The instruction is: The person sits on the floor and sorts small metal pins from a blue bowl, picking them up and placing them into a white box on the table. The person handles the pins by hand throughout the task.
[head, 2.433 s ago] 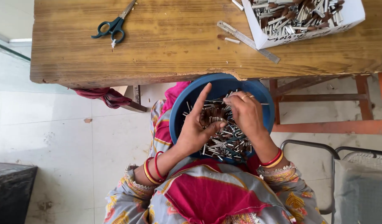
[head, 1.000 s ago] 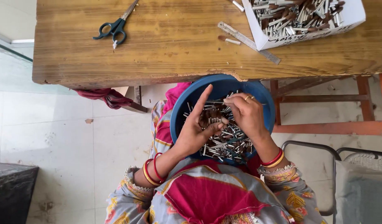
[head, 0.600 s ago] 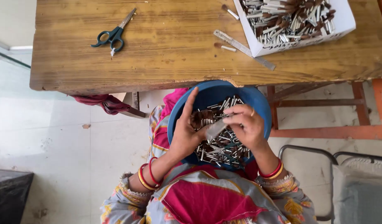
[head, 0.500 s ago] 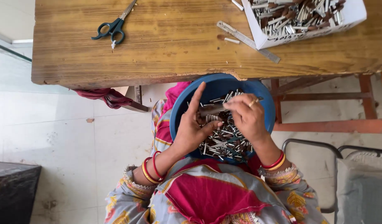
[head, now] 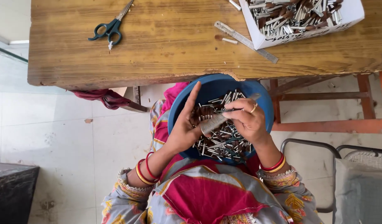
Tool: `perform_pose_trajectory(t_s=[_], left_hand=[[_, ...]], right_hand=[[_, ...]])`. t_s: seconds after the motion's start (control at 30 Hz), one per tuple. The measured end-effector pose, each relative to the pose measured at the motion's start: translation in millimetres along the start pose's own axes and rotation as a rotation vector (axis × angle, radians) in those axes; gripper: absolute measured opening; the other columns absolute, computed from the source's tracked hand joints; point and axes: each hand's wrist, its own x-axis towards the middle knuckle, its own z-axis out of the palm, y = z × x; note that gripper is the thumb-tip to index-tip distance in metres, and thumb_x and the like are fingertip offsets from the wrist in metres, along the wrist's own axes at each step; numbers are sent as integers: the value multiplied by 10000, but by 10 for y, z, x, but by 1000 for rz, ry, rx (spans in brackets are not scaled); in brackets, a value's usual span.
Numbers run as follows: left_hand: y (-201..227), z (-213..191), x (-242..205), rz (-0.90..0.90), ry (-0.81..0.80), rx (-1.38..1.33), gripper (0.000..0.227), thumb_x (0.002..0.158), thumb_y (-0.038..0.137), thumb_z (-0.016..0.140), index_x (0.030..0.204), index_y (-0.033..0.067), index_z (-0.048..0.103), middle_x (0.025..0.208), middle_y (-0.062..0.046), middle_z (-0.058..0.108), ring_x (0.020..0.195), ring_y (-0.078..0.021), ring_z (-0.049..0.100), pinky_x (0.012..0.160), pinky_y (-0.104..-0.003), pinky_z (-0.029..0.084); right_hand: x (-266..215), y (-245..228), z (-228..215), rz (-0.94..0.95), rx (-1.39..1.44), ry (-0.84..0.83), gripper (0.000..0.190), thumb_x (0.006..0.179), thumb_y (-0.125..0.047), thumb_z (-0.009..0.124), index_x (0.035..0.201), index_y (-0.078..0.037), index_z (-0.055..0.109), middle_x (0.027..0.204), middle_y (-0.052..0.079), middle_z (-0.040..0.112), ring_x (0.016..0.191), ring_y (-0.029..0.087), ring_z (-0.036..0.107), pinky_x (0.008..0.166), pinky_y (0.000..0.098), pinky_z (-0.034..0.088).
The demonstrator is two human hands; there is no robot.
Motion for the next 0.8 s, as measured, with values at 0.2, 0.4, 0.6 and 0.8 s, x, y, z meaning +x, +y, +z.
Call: perform_pose_trajectory(t_s=[0.2, 0.4, 0.6, 0.8], left_hand=[[17, 108, -8, 3, -54, 37, 986, 1002, -116, 583, 1698, 237, -19, 1234, -107, 683, 1023, -145, 692, 748, -230, 578], [-142, 138, 38, 10, 71, 68, 861, 942, -104, 640, 1642, 170, 221, 1200, -86, 673, 967, -139, 688, 752, -253, 615], [-829, -147, 268, -176, 184, -422, 379, 1038, 126, 615, 1395, 61, 506, 978, -96, 678, 877, -213, 714, 741, -367, 647], [-867, -104, 242, -287, 354, -515, 417, 1005, 79, 591, 1414, 112, 515, 1111, -59, 589, 1003, -210, 600, 858, -423, 623]], right_hand=[[-60, 262, 172, 361, -9, -301, 176, 848, 26, 745, 1005, -49, 764, 1040, 110, 713, 923, 256, 705, 797, 343, 568], [483, -141, -82, 375, 153, -392, 149, 819, -73, 821, 964, -64, 786, 876, 65, 735, 727, 186, 711, 648, 312, 555], [1332, -23, -766, 57, -365, 227, 176, 971, -13, 805, 1127, -81, 760, 1046, 71, 725, 875, 188, 726, 746, 302, 562], [965, -505, -251, -205, -121, -232, 737, 665, -392, 890, 1325, -176, 644, 1212, 98, 652, 1125, 291, 633, 982, 416, 515]])
